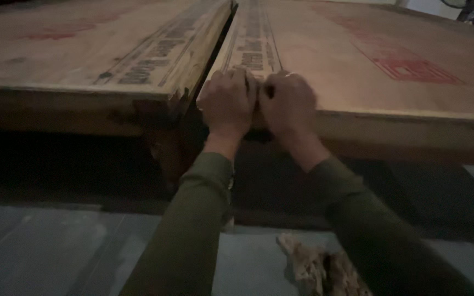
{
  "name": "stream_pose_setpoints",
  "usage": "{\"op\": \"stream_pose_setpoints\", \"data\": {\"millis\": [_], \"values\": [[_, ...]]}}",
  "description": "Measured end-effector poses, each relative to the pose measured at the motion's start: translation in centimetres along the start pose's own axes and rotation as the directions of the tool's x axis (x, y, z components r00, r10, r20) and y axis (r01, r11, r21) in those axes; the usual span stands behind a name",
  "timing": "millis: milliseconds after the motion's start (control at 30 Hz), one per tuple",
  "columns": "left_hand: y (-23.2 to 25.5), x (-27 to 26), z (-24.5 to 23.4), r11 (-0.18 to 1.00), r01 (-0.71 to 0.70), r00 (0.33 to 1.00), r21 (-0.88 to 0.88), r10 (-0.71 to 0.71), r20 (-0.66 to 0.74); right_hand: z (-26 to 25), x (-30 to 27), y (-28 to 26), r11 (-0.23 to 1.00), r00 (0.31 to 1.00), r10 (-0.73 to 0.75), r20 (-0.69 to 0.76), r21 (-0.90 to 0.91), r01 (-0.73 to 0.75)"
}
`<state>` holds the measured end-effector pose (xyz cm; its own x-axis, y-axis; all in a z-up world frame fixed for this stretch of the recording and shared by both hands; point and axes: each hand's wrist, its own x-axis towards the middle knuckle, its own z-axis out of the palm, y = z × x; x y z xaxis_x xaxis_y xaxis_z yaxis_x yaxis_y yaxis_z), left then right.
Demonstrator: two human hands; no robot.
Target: The person wipes the surface and edges of a large wooden board with a cloth. They move along the board, cleaning different sections and focusing on the edges and corners.
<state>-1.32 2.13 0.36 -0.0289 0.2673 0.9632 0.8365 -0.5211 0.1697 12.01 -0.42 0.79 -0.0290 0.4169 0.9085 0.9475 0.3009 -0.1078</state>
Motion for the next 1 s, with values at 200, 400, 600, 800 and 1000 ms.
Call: {"op": "stream_pose_setpoints", "data": {"millis": [200,400,600,800,1000], "values": [[0.3,-0.5,0.2,1.000,0.005,0.999,-0.028,-0.004,0.035,-3.1,-0.3,7.2,0.982,0.994,0.046,-0.095,-0.179,-0.062],[-0.1,-0.9,2.5,0.995,-0.085,0.975,-0.050,0.073,-0.210,-2.2,-0.8,10.0,0.967,0.947,-0.017,-0.322,-0.246,-0.066],[-1.3,-1.1,2.7,0.961,-0.224,0.963,-0.164,0.192,-0.189,-0.9,-0.5,11.0,0.964,0.903,-0.115,-0.413,-0.265,0.001],[-3.3,-0.4,3.3,0.963,-0.227,0.959,-0.148,0.194,-0.205,1.0,-0.2,10.1,0.962,0.825,-0.192,-0.532,-0.267,0.052],[-4.1,-0.5,3.0,0.984,-0.164,0.979,-0.073,0.153,-0.134,1.8,0.3,9.2,0.969,0.915,-0.071,-0.398,-0.247,-0.033]]}}
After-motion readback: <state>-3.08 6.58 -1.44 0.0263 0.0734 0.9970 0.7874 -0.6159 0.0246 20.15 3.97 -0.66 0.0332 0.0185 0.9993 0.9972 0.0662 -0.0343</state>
